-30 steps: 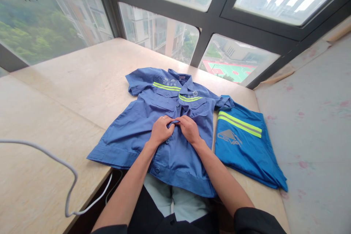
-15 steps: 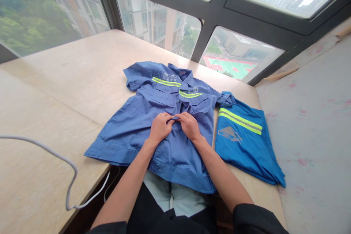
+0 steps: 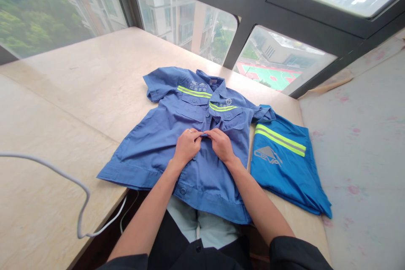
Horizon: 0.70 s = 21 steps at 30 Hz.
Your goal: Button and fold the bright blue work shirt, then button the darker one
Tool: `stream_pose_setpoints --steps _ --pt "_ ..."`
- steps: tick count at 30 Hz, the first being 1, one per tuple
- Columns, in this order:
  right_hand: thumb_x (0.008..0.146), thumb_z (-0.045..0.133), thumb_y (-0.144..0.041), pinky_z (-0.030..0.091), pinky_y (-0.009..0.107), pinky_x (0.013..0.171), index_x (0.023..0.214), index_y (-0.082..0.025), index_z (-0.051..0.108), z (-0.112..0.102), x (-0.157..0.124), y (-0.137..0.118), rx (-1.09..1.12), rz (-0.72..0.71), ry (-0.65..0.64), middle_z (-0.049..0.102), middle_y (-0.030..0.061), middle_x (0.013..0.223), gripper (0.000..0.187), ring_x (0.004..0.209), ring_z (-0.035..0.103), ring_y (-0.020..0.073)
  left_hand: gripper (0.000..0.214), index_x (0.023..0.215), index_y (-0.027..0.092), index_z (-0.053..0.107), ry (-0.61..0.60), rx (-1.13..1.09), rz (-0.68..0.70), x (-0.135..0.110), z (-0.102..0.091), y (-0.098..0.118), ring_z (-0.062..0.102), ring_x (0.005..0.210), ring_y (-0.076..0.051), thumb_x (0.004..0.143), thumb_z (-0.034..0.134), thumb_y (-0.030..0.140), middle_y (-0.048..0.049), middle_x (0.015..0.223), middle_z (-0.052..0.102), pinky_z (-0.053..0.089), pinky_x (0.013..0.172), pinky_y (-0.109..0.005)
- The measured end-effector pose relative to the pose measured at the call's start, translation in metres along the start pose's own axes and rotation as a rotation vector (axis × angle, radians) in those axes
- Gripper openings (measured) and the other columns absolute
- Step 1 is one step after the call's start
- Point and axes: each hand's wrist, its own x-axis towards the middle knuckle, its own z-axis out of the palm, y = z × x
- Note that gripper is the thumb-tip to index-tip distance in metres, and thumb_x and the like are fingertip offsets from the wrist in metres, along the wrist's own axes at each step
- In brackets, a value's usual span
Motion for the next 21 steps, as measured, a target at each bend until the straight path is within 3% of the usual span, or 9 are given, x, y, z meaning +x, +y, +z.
stream_pose_setpoints --steps 13,18,21 --pt "0.094 0.040 -0.011 0.048 0.030 0.084 0.096 -0.018 0.068 0.001 0.004 -0.007 -0.138 0.030 -0.007 0.067 0.0079 0.094 0.029 0.091 0.061 0.0183 0.029 0.105 0.025 0.076 -0.053 -0.015 0.045 0.001 -0.004 -0.001 0.061 0.095 -0.018 0.091 0.051 0.020 -0.0017 0.101 0.072 0.049 0.090 -0.034" --pt "0.094 0.044 -0.015 0.050 0.029 0.089 0.106 -0.017 0.062 0.001 0.004 -0.009 -0.047 0.060 0.100 0.062 0.0099 0.108 0.021 0.103 0.059 0.0180 0.021 0.100 0.022 0.074 -0.031 -0.002 0.059 0.001 -0.006 0.002 0.061 0.096 -0.018 0.089 0.057 0.027 -0.0030 0.102 0.072 0.049 0.092 -0.034" --pt "0.095 0.048 -0.022 0.052 0.027 0.078 0.102 -0.018 0.058 -0.001 0.002 -0.011 -0.021 0.072 0.153 0.058 0.0112 0.111 0.014 0.093 0.058 0.0159 0.022 0.092 0.022 0.074 -0.009 -0.004 0.031 0.001 -0.006 0.004 0.061 0.091 -0.018 0.092 0.053 0.031 -0.0034 0.097 0.072 0.049 0.088 -0.033"
